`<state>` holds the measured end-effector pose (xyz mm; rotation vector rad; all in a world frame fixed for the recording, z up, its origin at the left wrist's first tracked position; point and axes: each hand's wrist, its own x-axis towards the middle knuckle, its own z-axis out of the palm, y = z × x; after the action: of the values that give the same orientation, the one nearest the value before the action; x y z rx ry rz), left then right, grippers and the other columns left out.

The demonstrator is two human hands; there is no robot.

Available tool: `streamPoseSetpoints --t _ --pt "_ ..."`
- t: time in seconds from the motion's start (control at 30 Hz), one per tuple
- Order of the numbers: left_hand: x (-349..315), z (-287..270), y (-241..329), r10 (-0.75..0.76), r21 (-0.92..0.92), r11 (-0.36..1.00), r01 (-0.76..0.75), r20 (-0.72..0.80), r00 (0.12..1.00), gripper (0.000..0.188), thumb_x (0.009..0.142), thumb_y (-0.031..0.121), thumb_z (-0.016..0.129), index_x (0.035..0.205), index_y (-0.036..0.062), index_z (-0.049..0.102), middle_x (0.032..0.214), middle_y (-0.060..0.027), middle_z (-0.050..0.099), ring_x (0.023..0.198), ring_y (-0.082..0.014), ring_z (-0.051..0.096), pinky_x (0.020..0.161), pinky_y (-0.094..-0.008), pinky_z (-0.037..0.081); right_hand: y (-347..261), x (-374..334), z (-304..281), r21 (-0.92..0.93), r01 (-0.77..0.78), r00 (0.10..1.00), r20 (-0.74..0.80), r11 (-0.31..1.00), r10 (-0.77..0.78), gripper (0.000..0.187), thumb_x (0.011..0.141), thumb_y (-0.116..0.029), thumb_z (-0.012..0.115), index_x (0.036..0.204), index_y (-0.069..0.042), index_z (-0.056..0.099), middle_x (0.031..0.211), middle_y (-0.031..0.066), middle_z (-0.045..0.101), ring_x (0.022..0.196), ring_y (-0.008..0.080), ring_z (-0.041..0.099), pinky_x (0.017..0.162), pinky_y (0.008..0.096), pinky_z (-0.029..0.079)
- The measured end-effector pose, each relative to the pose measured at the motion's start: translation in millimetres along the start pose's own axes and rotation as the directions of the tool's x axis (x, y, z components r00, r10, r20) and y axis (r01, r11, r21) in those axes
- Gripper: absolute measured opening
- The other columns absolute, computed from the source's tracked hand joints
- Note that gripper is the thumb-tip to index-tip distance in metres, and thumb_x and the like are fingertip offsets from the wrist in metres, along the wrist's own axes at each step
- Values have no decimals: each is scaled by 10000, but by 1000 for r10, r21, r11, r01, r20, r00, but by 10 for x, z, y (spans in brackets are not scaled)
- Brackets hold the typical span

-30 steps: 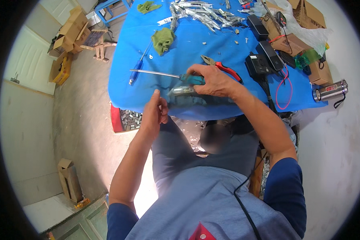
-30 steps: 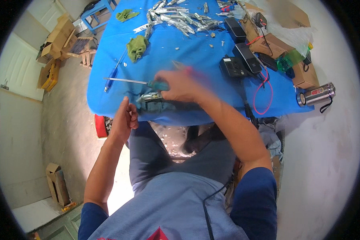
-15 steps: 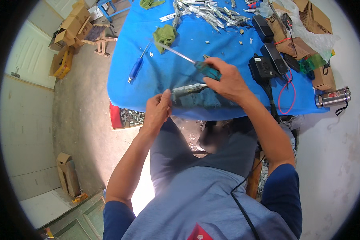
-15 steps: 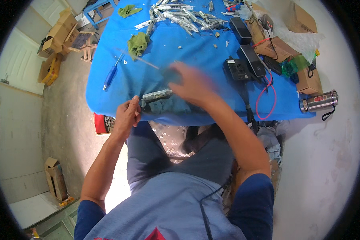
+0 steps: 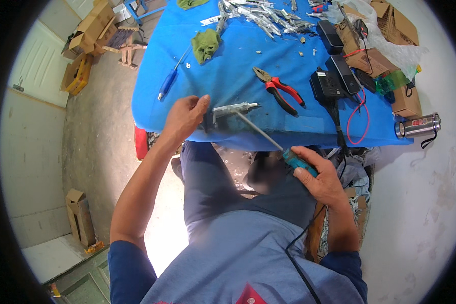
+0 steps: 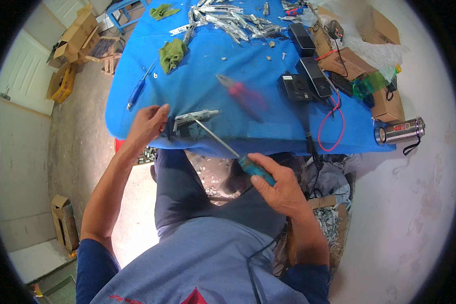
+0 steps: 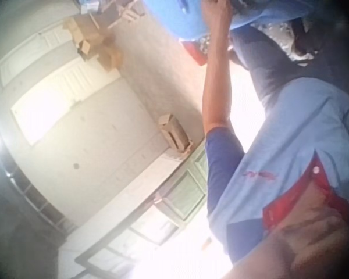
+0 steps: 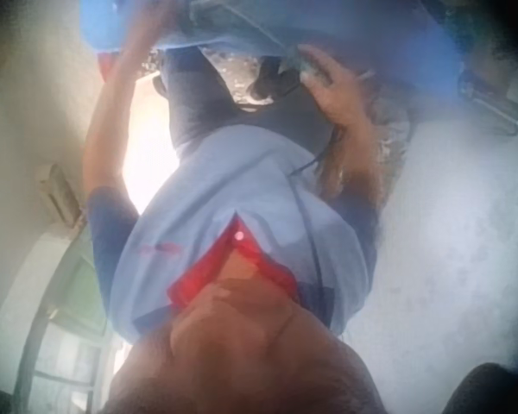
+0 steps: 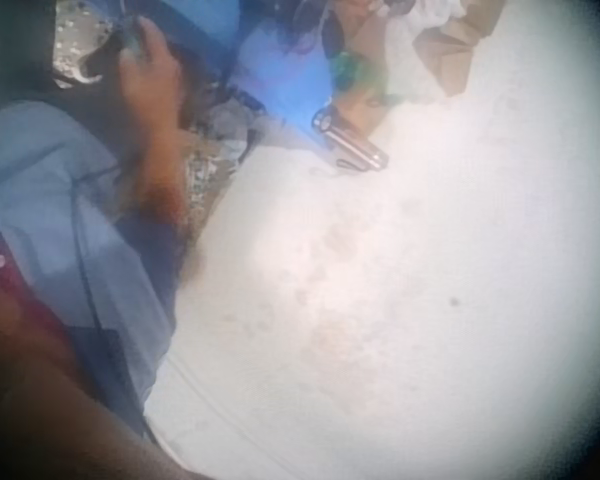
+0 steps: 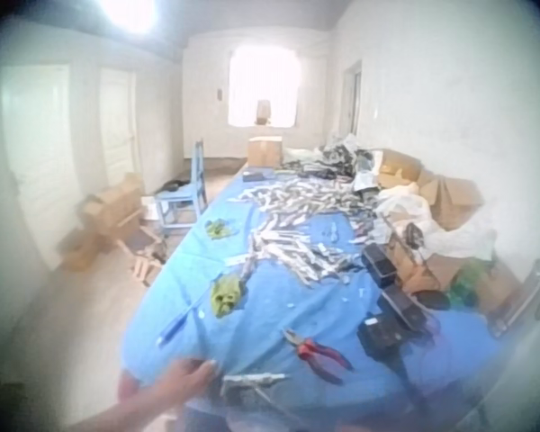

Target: The person assembles a technical component by hand and using a screwdriver. They insert a white plastic piece into a metal casing, manipulate the assembly in their lap, and use a screwdriver to adjust or secure internal parts while holding the casing.

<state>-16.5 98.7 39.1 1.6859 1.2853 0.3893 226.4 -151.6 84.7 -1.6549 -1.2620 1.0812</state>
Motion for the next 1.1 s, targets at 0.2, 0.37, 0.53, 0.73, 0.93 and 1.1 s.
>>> streamPoseSetpoints --t 0.2,0.37,0.53,0.73,0.93,1.1 --pt "-49 202 80 159 354 927 -122 -76 984 501 845 505 621 755 12 628 639 -103 601 603 -216 581 579 -348 440 -14 -100 115 32 -16 998 -55 999 18 383 897 -134 624 1247 7 563 1064 124 655 951 161 603 852 280 466" --pt "-141 307 19 268 373 907 -195 -154 951 432 786 446 693 749 22 620 634 -95 603 597 -226 595 568 -335 450 27 -135 207 100 -67 995 -62 993 73 371 891 -110 629 1237 10 574 1047 118 657 931 147 599 839 269 466" --pt "-167 315 -23 297 363 904 -225 -158 942 381 771 395 717 755 31 607 635 -88 600 583 -214 594 550 -331 450 -12 -126 236 22 -12 996 -92 1000 14 352 881 -90 624 1218 10 593 1079 149 670 972 189 636 858 289 477" --pt "-266 392 -23 387 366 886 -286 -241 890 319 755 317 732 757 33 587 635 -93 585 573 -222 584 549 -336 448 -114 -108 265 -131 37 990 -133 991 -54 350 861 -74 623 1201 5 606 1109 198 664 1015 279 657 875 328 492" --pt "-297 494 -99 513 426 830 -360 -329 793 291 749 278 732 738 40 566 633 -104 571 567 -267 569 541 -368 435 -242 -97 325 -314 94 976 -157 945 -149 341 838 -71 632 1173 -11 617 1030 194 666 925 337 663 791 353 525" --pt "-294 526 -126 540 447 816 -367 -362 759 280 746 264 731 716 46 558 622 -106 559 568 -290 555 542 -390 423 -219 -53 317 -377 184 958 -137 907 -252 329 843 -77 630 1166 -16 618 1012 188 666 898 340 663 765 370 530"
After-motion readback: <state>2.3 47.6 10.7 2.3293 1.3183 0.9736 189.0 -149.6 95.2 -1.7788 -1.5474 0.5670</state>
